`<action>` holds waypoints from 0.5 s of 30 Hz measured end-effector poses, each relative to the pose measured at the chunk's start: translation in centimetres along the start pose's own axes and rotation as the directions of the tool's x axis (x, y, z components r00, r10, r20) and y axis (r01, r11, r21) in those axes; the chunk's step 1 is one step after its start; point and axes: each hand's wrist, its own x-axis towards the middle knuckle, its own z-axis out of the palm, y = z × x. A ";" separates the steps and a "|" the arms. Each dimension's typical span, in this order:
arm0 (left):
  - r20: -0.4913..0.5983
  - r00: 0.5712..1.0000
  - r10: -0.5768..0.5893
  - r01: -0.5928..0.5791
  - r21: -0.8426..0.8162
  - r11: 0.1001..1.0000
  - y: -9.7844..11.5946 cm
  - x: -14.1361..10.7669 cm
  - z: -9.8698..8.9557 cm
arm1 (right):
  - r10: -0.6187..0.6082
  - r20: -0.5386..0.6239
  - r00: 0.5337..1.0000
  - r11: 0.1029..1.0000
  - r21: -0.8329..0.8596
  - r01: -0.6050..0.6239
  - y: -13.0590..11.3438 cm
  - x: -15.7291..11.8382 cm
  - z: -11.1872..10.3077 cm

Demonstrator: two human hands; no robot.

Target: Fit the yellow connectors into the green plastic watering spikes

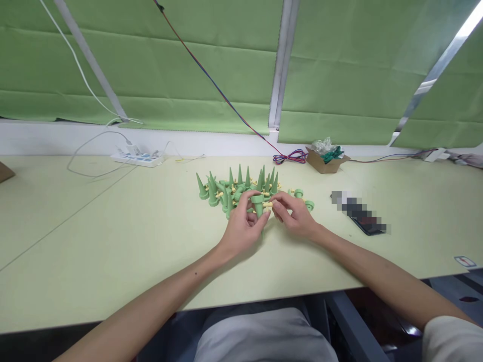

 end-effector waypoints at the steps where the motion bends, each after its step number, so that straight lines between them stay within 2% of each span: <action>1: -0.005 1.000 -0.011 0.011 -0.015 1.000 0.0 0.0 0.0 | 0.005 0.006 1.000 1.000 0.025 -0.005 0.0 0.0 0.0; 5: -0.001 0.999 -0.032 0.032 -0.038 0.999 0.2 0.0 0.1 | 0.007 0.023 1.000 0.998 0.054 -0.008 0.3 0.0 0.1; 15: 0.011 0.997 -0.071 0.071 -0.018 0.997 0.2 -0.1 0.1 | -0.030 0.003 1.000 0.997 -0.068 0.030 0.4 0.0 -0.1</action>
